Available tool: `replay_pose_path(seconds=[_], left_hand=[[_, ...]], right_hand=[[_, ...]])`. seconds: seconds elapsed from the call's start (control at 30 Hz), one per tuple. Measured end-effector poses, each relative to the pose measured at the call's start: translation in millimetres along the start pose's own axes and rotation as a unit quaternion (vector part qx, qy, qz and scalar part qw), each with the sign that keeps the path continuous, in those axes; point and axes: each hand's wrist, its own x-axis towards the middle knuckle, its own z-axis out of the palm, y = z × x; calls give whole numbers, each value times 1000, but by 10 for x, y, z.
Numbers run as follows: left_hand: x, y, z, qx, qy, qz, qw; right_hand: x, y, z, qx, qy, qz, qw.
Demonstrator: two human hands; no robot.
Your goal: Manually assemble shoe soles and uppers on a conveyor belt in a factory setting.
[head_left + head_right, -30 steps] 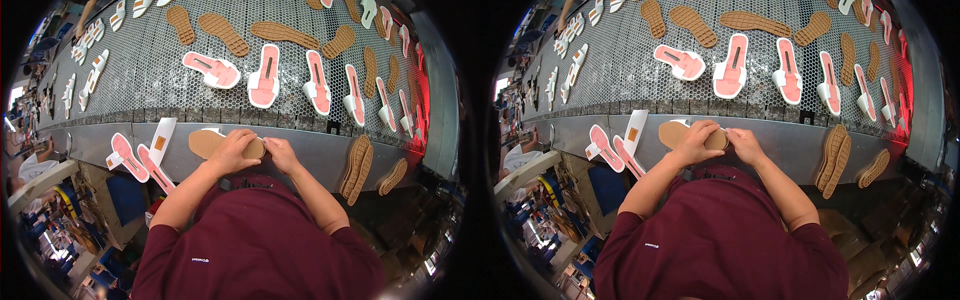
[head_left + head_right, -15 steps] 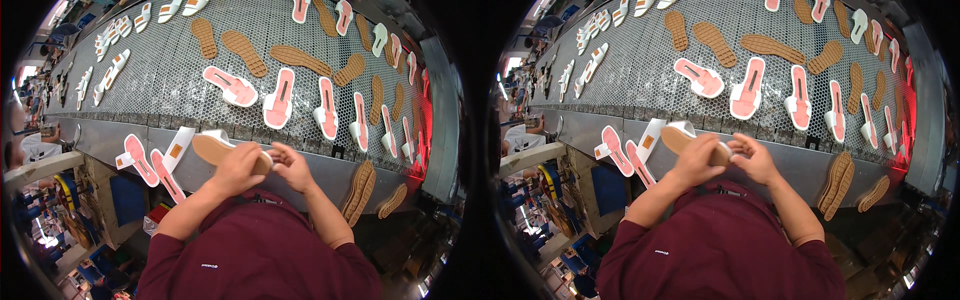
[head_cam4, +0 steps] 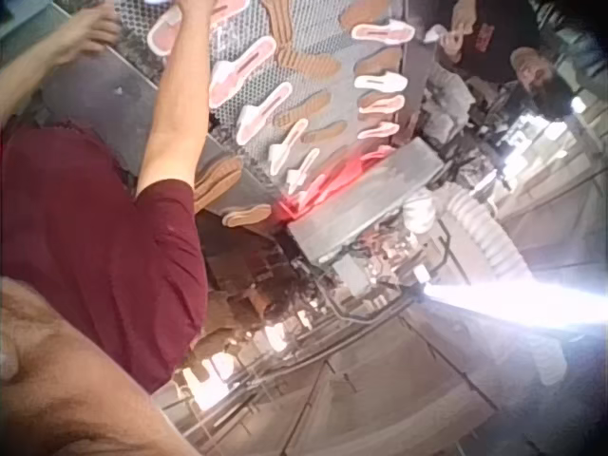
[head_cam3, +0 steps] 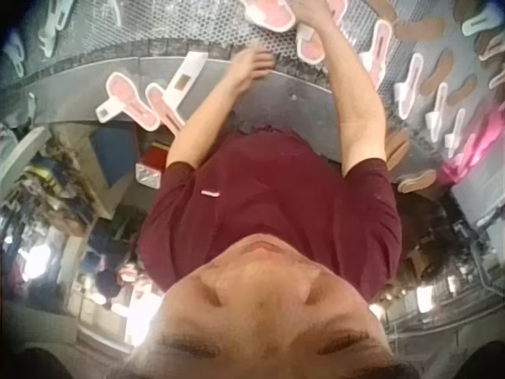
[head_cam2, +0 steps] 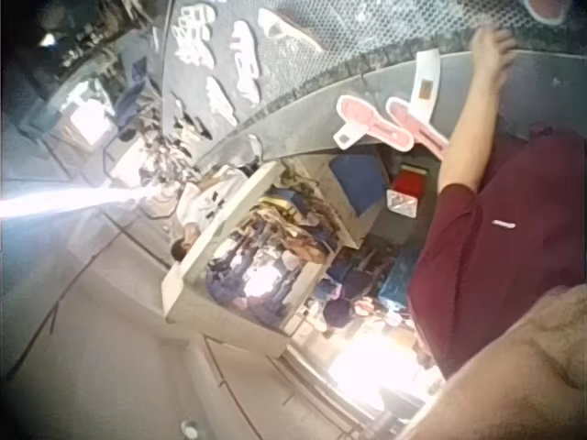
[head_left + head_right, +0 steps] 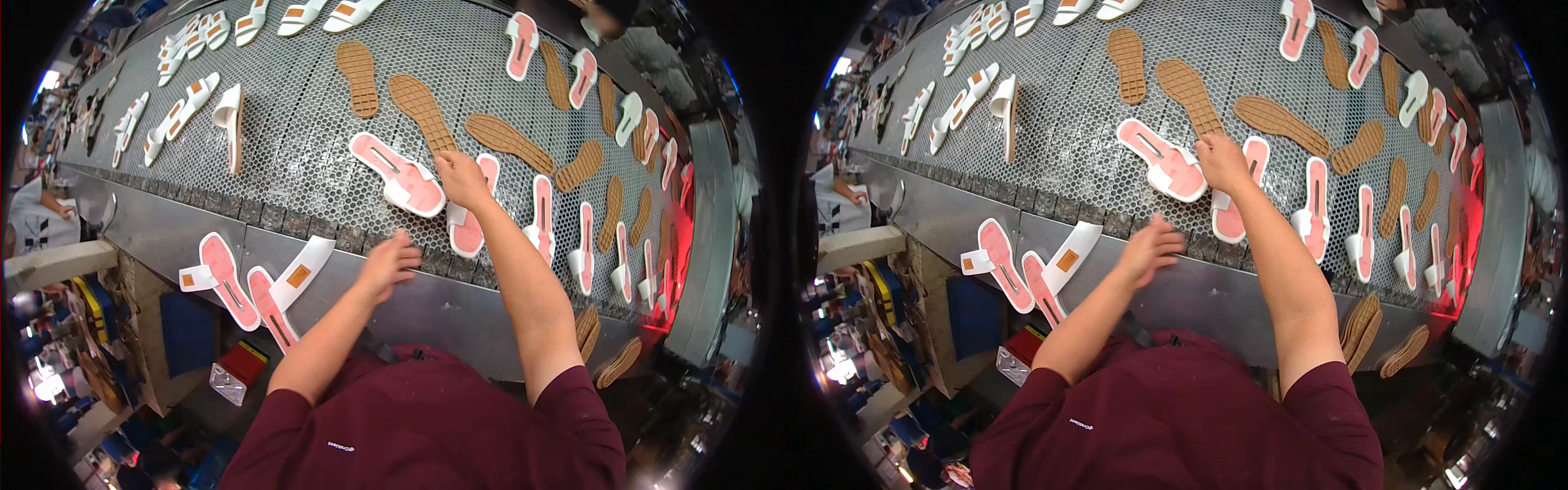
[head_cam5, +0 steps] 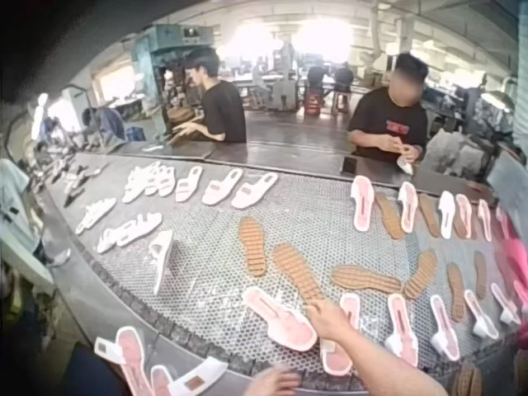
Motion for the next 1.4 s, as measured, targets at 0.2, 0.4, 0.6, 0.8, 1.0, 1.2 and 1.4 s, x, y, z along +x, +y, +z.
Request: replay_pose_path(seconds=[0.2, 0.4, 0.6, 0.8, 1.0, 1.2, 1.4], left_hand=[[505, 173, 427, -139, 19, 90, 986], [-78, 254, -102, -76, -74, 105, 989], [-530, 412, -312, 13, -175, 155, 972], [-784, 468, -337, 39, -152, 171, 973], [-992, 528, -520, 90, -61, 215, 971], [-904, 322, -790, -10, 188, 333, 924], [-1311, 1186, -1646, 151, 237, 453, 846]], right_hand=[[146, -208, 258, 133, -119, 88, 980], [-75, -542, 24, 338, -199, 105, 914], [-375, -793, -91, 281, -282, 88, 913], [-747, -1037, -86, 305, -204, 55, 928], [-950, -936, -56, 391, -291, 72, 870], [-1076, -875, 561, 395, -228, 9, 890], [355, -904, 319, 120, 2, -81, 990]])
